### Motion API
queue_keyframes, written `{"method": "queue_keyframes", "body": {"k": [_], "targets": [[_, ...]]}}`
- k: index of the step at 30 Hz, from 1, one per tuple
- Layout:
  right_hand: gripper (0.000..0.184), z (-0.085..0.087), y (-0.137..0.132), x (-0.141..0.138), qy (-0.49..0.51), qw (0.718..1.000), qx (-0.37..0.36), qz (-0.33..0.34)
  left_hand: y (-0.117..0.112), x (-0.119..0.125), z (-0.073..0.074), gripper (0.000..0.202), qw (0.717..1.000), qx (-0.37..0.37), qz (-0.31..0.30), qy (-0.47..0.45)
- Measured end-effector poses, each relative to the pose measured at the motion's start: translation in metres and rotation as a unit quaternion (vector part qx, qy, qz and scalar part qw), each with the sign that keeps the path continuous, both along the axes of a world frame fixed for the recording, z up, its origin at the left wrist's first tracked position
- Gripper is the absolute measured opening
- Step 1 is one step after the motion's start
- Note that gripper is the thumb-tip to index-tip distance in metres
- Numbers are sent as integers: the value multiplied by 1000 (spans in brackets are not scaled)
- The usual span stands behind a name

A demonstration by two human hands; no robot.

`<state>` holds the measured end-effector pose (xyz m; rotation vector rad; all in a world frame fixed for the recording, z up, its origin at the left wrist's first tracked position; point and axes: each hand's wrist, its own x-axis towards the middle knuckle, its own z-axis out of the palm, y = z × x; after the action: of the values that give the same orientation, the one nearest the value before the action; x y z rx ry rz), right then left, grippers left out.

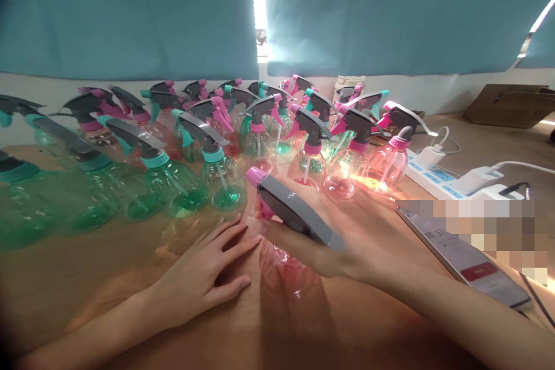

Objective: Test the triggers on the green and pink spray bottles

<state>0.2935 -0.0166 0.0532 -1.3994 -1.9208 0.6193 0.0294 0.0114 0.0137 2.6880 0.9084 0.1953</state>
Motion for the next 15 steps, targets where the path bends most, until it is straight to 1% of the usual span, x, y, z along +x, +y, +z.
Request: {"method": "queue_keyframes", "body": {"k": [3, 6, 9, 11, 15], "targets": [[16, 5, 2, -4, 11, 1000, 18, 15, 0, 1, 0, 57, 1000, 3, 0, 8], [27, 12, 6, -11, 41, 998, 42, 38, 0, 2, 1, 58, 1000, 7, 0, 26], [33, 16, 7, -16, 72, 995, 42, 53, 0, 2, 1, 58, 1000, 6, -2, 27], [35, 15, 7, -18, 84, 994, 39, 52, 0, 1, 1, 58, 1000, 5, -3, 13], [39, 11, 6, -19, 105, 993, 43, 27, 0, 0, -1, 58, 1000, 4, -2, -2]]}}
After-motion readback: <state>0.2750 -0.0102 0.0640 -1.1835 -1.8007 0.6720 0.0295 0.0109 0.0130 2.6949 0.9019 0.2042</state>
